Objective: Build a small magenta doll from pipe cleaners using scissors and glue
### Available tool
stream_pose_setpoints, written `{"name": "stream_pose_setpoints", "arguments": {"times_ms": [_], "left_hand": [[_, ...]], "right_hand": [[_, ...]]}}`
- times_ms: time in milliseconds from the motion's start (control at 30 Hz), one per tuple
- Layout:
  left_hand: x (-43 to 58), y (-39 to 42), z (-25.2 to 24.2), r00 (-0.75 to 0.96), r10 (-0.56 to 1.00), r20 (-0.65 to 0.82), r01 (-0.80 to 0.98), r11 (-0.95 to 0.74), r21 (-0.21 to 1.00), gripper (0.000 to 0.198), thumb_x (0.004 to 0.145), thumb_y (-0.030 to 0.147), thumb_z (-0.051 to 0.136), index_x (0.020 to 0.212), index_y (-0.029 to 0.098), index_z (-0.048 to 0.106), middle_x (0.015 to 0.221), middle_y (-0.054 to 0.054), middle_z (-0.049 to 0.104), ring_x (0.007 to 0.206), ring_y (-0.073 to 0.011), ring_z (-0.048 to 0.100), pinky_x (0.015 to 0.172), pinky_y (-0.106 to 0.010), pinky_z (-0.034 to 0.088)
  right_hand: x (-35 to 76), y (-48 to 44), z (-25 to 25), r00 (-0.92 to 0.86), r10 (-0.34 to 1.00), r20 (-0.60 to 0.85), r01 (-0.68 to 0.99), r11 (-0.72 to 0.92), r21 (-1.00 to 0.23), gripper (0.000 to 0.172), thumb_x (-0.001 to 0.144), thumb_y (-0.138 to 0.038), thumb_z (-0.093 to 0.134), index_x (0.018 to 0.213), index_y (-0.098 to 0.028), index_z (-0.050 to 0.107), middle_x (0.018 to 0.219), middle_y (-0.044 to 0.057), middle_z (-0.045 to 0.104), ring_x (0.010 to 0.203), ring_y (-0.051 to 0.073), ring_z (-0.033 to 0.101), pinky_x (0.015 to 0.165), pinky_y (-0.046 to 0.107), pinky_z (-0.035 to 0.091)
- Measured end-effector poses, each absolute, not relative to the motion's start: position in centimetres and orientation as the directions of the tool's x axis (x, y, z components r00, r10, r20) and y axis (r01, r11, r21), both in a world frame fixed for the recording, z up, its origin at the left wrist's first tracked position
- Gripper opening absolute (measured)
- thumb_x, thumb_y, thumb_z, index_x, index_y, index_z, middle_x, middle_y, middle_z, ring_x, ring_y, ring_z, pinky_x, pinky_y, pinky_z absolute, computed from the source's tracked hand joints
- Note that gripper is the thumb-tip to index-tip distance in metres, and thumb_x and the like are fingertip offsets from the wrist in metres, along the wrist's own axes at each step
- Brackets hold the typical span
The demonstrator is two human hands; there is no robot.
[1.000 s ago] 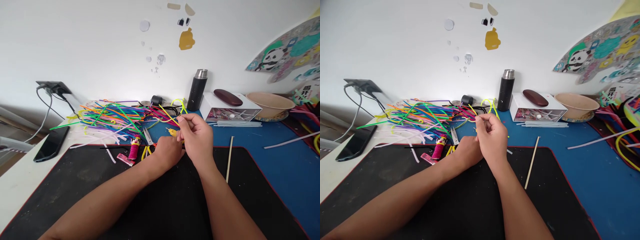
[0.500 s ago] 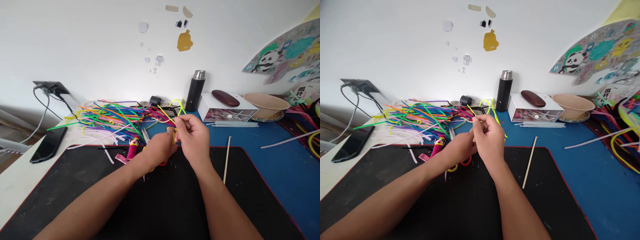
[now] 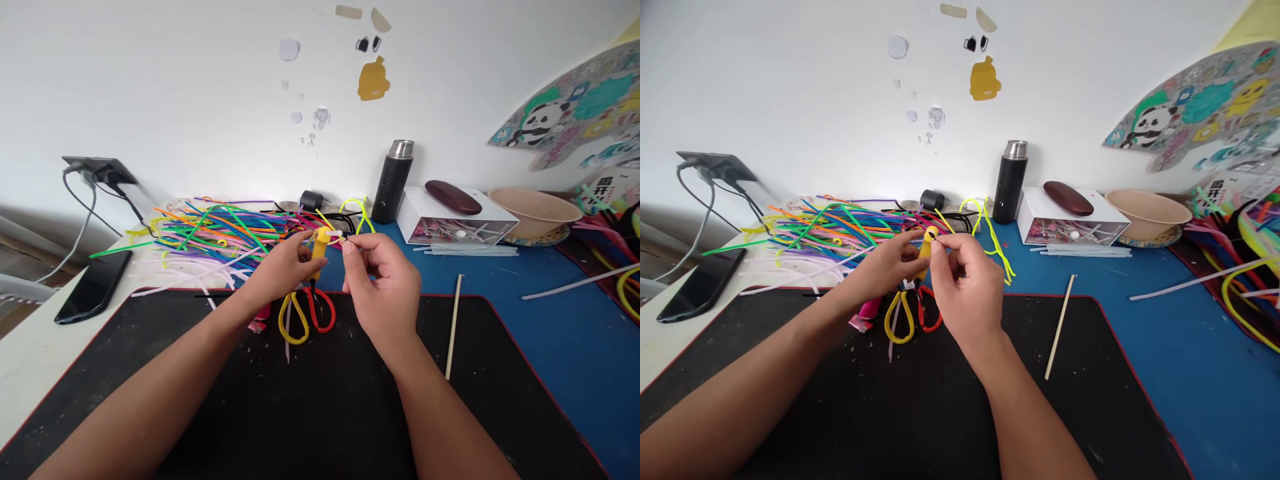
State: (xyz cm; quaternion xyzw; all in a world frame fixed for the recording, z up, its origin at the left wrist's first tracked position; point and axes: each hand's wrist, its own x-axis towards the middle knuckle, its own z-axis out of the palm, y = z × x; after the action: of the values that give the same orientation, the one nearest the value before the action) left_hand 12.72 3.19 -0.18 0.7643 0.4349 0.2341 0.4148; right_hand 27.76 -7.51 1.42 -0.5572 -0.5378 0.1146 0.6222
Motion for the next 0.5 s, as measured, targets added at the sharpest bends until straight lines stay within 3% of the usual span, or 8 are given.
{"name": "stream_pose_setpoints", "arguments": {"times_ms": [100, 200, 333, 500], "left_hand": [[11.4, 3.8, 0.0, 0.526, 0.85, -0.037, 0.282, -0.133, 0.95, 0.065, 0.085, 0.042, 0.084, 0.142, 0.015, 0.067, 0.076, 0.001, 0.076, 0.072, -0.0213, 0.071, 0.067, -0.028, 0.051], [10.3, 3.7, 0.2, 0.528, 0.847, -0.058, 0.091, 0.011, 0.996, 0.055, 0.075, 0.041, 0.094, 0.12, 0.015, 0.077, 0.087, -0.003, 0.08, 0.081, -0.0231, 0.073, 0.074, -0.029, 0.055], [9.2, 2.9, 0.6, 0.486, 0.852, -0.193, -0.018, 0.23, 0.973, 0.039, 0.069, 0.038, 0.099, 0.093, 0.013, 0.081, 0.091, -0.01, 0.083, 0.083, -0.0235, 0.075, 0.079, -0.031, 0.058], [8.4, 1.4, 0.3, 0.491, 0.818, -0.302, -0.147, 0.419, 0.896, 0.029, 0.073, 0.029, 0.097, 0.09, 0.011, 0.081, 0.086, -0.011, 0.081, 0.074, -0.0194, 0.074, 0.074, -0.028, 0.061]], "right_hand": [[27.4, -8.0, 1.7, 0.383, 0.737, 0.557, 0.476, 0.359, -0.802, 0.014, 0.106, -0.032, 0.064, 0.096, -0.024, 0.07, 0.063, -0.005, 0.063, 0.051, 0.013, 0.059, 0.052, 0.027, 0.045], [27.1, -8.3, 2.0, 0.373, 0.745, 0.553, 0.471, 0.361, -0.805, 0.014, 0.106, -0.032, 0.064, 0.097, -0.025, 0.071, 0.065, -0.004, 0.063, 0.051, 0.014, 0.06, 0.053, 0.028, 0.047], [27.2, -8.0, 1.9, 0.391, 0.769, 0.505, 0.417, 0.341, -0.842, 0.015, 0.106, -0.034, 0.065, 0.095, -0.025, 0.069, 0.063, -0.004, 0.062, 0.049, 0.014, 0.058, 0.051, 0.029, 0.046], [27.3, -7.7, 1.6, 0.381, 0.792, 0.476, 0.405, 0.32, -0.856, 0.016, 0.105, -0.033, 0.065, 0.093, -0.024, 0.069, 0.059, -0.006, 0.059, 0.049, 0.014, 0.057, 0.05, 0.028, 0.044]]}}
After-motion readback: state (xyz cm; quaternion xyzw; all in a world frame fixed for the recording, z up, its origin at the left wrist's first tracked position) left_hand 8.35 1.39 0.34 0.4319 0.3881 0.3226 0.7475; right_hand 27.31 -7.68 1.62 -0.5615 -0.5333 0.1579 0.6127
